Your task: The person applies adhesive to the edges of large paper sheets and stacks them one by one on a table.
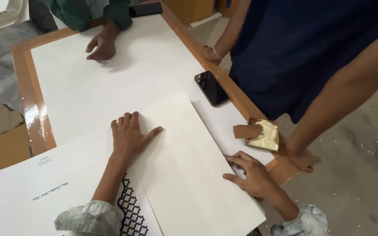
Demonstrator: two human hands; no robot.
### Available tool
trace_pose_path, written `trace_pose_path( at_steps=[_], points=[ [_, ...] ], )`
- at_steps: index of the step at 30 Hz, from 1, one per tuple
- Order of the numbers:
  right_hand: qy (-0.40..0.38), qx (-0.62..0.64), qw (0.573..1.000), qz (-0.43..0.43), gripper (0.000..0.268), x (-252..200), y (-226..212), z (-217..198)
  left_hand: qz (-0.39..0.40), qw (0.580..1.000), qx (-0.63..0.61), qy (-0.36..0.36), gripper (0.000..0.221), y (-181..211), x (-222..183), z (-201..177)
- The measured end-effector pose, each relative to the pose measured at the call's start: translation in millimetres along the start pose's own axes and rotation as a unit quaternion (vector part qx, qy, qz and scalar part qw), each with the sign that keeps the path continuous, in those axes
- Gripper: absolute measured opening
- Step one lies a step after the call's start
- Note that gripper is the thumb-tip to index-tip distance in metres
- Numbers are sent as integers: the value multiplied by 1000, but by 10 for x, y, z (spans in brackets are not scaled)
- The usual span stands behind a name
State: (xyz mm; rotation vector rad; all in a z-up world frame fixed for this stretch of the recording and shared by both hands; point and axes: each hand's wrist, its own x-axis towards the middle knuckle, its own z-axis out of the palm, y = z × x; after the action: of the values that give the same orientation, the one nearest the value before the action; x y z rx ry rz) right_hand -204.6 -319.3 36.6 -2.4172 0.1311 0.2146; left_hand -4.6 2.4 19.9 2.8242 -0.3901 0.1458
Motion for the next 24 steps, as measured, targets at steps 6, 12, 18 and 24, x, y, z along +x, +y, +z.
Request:
trace_pose_path(
  at_steps=[6,12,18,24],
  points=[
    [9,3,999,-37,61,-54,35,37,-34,998,3,-43,106,-10,6,31],
    [-4,-11,999,-51,60,-20,116,118,-40,998,9,-43,115,-178,106,332],
    [12,-86,994,-69,59,20,336,288,10,1000,-2,5,116,-208,86,374],
    [2,-73,997,-33,60,-52,295,300,0,1000,0,-26,99,-60,42,199]
  ],
)
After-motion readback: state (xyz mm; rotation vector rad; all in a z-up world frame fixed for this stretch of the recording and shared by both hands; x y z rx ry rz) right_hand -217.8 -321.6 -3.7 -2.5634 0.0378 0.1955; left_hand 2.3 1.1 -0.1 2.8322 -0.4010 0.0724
